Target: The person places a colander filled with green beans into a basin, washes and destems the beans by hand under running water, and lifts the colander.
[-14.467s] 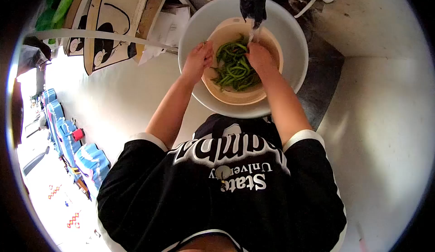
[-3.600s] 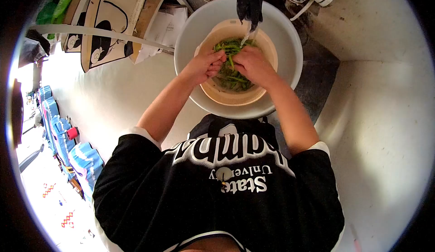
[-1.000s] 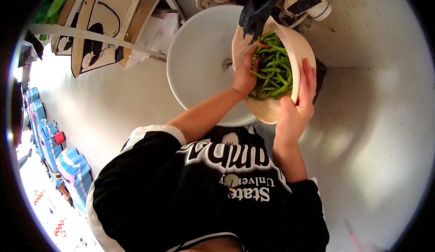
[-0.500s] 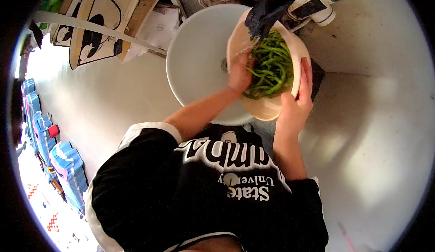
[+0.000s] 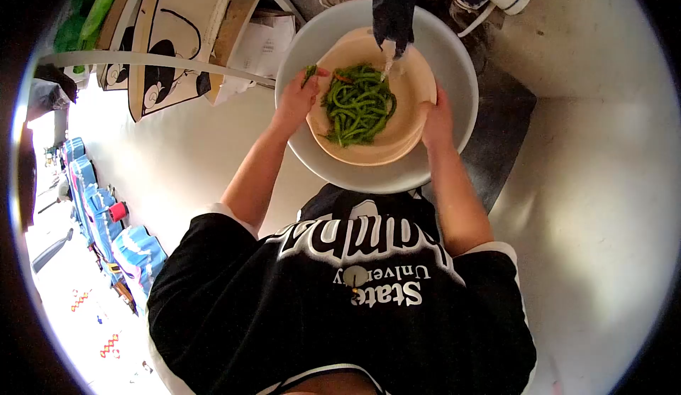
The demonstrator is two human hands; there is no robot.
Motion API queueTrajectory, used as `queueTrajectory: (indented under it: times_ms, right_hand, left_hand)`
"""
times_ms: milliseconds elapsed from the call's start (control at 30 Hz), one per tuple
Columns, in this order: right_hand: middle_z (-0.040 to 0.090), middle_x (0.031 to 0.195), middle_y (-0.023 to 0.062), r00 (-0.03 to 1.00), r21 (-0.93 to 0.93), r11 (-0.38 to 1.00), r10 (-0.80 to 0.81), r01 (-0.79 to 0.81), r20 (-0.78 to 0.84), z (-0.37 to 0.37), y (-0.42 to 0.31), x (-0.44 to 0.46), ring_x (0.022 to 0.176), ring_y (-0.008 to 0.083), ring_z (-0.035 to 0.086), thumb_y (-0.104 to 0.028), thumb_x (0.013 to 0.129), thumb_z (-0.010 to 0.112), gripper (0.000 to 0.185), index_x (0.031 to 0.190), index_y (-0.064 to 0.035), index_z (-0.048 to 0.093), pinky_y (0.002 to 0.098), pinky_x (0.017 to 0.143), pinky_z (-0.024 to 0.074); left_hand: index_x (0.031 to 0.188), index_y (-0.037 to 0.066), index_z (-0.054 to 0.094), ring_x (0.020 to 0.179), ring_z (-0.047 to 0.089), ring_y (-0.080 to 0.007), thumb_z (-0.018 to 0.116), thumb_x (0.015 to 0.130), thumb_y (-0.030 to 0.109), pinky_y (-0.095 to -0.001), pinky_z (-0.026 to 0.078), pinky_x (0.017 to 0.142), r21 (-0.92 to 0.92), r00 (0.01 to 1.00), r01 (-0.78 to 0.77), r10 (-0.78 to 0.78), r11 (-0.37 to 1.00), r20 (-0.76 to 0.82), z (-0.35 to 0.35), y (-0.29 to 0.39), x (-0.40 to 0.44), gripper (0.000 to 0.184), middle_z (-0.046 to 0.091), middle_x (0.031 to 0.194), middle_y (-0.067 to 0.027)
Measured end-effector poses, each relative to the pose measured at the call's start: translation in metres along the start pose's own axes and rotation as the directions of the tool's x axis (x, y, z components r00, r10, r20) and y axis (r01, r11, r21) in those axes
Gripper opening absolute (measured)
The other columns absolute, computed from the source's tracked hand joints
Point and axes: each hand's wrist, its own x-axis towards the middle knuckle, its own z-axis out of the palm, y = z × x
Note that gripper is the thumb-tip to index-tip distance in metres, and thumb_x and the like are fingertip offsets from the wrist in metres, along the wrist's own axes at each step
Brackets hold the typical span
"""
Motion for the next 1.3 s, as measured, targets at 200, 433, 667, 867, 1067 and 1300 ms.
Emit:
queueTrajectory:
  times_ms: [200,433,667,867,1067,1300]
  right_hand:
    - [0.048,0.121,0.0147,0.899,-0.879,0.259,-0.295,0.401,0.323,0.016,-0.041,-0.016,0.107,0.0295,0.05,-0.003,0.08,0.05,0.037,0.116,-0.0038,0.05,0.0369,0.089,0.0411]
    - [0.055,0.108,0.0133,0.783,-0.823,-0.084,0.372,0.562,0.498,0.055,-0.003,-0.021,0.102,0.0311,0.052,-0.019,0.078,0.059,0.033,0.107,-0.0056,0.054,0.0398,0.086,0.041]
    - [0.055,0.106,0.0152,0.768,-0.757,0.478,0.23,0.446,0.598,0.054,0.001,-0.022,0.1,0.0317,0.053,-0.019,0.083,0.055,0.028,0.106,-0.004,0.053,0.0382,0.083,0.0428]
    - [0.059,0.1,0.016,0.842,-0.755,0.425,-0.032,0.499,0.539,0.072,-0.038,-0.021,0.093,0.0298,0.056,-0.023,0.088,0.052,0.03,0.109,-0.0018,0.051,0.0373,0.082,0.0425]
    - [0.058,0.085,0.0072,0.765,-0.644,0.613,0.097,0.458,0.636,0.067,-0.062,-0.016,0.077,0.0175,0.054,-0.025,0.093,0.045,0.027,0.105,-0.0013,0.051,0.0301,0.068,0.0429]
    - [0.041,0.067,-0.004,0.643,-0.089,0.963,0.238,-0.255,0.728,0.072,-0.057,-0.019,0.058,0.0051,0.034,-0.029,0.094,0.042,0.023,0.092,-0.0081,0.05,0.0181,0.053,0.0297]
  left_hand:
    - [0.094,0.005,0.058,0.075,0.06,-0.0282,0.047,0.087,0.029,-0.0397,0.047,0.066,0.731,0.908,-0.394,0.112,0.557,0.404,-0.004,-0.008,-0.014,0.026,0.061,0.078,-0.0135]
    - [0.084,0.007,0.06,0.081,0.061,-0.0309,0.051,0.083,0.028,-0.0417,0.049,0.07,0.761,0.746,-0.525,-0.223,0.381,0.627,0.01,0.004,-0.042,0.023,0.063,0.079,-0.0128]
    - [0.091,0.005,0.052,0.078,0.059,-0.0366,0.049,0.085,0.026,-0.0464,0.046,0.069,0.675,0.882,-0.386,0.037,0.629,0.47,0.015,0.012,-0.023,0.022,0.06,0.08,-0.018]
    - [0.099,0.006,0.051,0.082,0.057,-0.0379,0.047,0.087,0.027,-0.048,0.044,0.07,0.647,0.912,-0.399,0.21,0.65,0.352,0.018,0.052,0.004,0.025,0.059,0.084,-0.0198]
    - [0.098,0.004,0.054,0.073,0.059,-0.0309,0.05,0.088,0.033,-0.0396,0.046,0.063,0.46,0.78,-0.62,0.435,0.636,0.449,0.013,0.06,0.016,0.031,0.06,0.077,-0.0145]
    - [0.094,0.008,0.051,0.054,0.035,-0.0034,0.052,0.091,0.026,-0.0189,0.028,0.048,-0.476,0.888,0.16,0.085,0.865,0.452,0.026,0.058,0.012,0.018,0.04,0.066,0.0062]
